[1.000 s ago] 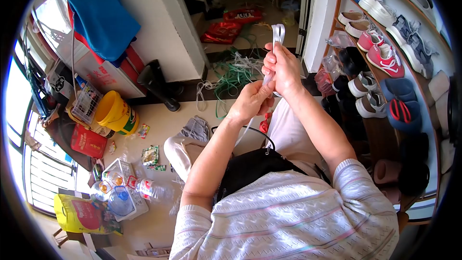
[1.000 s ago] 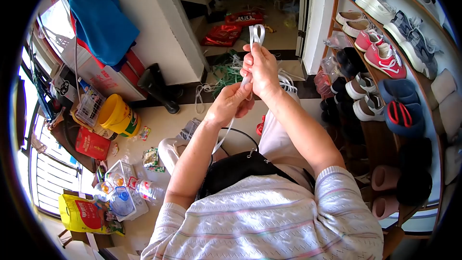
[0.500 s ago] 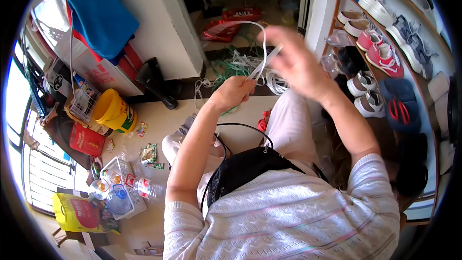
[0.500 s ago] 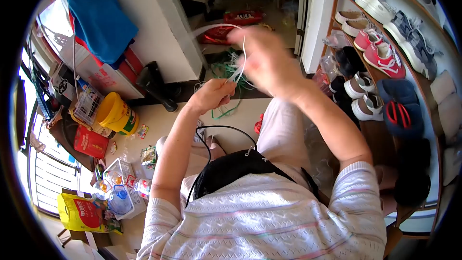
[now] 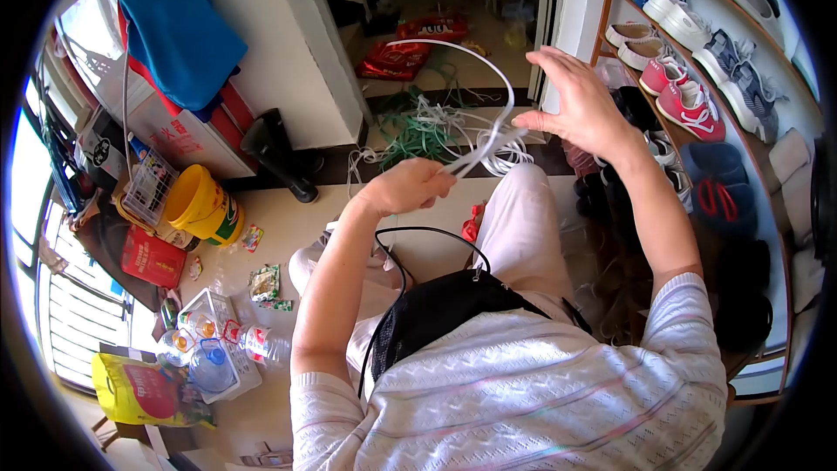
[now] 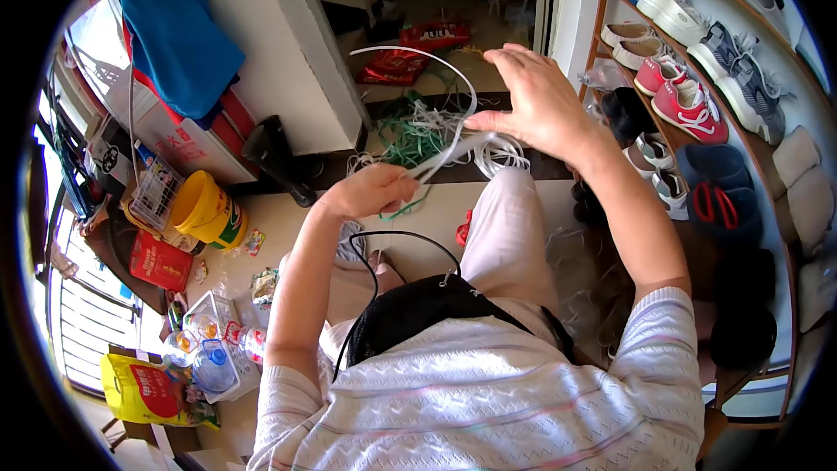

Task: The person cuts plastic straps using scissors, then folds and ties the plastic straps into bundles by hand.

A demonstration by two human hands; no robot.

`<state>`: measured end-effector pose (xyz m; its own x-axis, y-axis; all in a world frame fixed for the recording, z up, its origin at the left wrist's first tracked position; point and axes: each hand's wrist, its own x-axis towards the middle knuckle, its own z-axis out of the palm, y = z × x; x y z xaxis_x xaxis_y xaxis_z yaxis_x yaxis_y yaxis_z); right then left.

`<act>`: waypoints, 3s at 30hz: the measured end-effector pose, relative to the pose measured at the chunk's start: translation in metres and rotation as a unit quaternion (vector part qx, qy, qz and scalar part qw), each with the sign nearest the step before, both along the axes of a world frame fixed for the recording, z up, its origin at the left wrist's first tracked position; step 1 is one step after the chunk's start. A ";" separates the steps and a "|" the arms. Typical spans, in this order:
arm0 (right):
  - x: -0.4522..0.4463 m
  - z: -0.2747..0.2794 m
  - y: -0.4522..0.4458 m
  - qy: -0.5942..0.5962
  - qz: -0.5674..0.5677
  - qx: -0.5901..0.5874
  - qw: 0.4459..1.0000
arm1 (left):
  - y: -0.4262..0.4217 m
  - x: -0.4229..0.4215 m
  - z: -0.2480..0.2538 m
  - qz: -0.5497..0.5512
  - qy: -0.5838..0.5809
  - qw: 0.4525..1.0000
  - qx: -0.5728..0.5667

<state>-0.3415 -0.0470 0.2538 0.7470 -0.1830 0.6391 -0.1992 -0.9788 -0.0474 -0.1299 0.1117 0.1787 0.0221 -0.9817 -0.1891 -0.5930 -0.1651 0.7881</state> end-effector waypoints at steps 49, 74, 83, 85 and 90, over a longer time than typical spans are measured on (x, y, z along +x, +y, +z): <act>0.059 -0.110 0.032 -0.021 0.080 0.258 0.963 | -0.005 -0.001 -0.028 0.190 0.365 0.884 -0.220; 0.125 -0.056 0.053 -0.091 0.243 0.501 0.826 | -0.054 0.005 0.085 0.139 0.427 0.820 -0.354; 0.123 -0.044 0.033 -0.358 0.240 0.668 0.607 | -0.046 0.001 0.017 0.122 0.263 0.911 -0.294; 0.125 -0.043 0.021 -0.384 0.264 0.638 0.613 | -0.038 -0.024 0.006 0.137 0.339 0.904 -0.220; 0.119 -0.050 0.011 -0.357 0.214 0.648 0.638 | -0.043 -0.036 -0.009 0.182 -0.029 0.934 -0.305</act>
<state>-0.2228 -0.0365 0.2039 0.5080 -0.7810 0.3634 0.5984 0.0166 -0.8010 -0.1656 0.0683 0.1692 0.3685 -0.8319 0.4149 -0.6293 0.1053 0.7700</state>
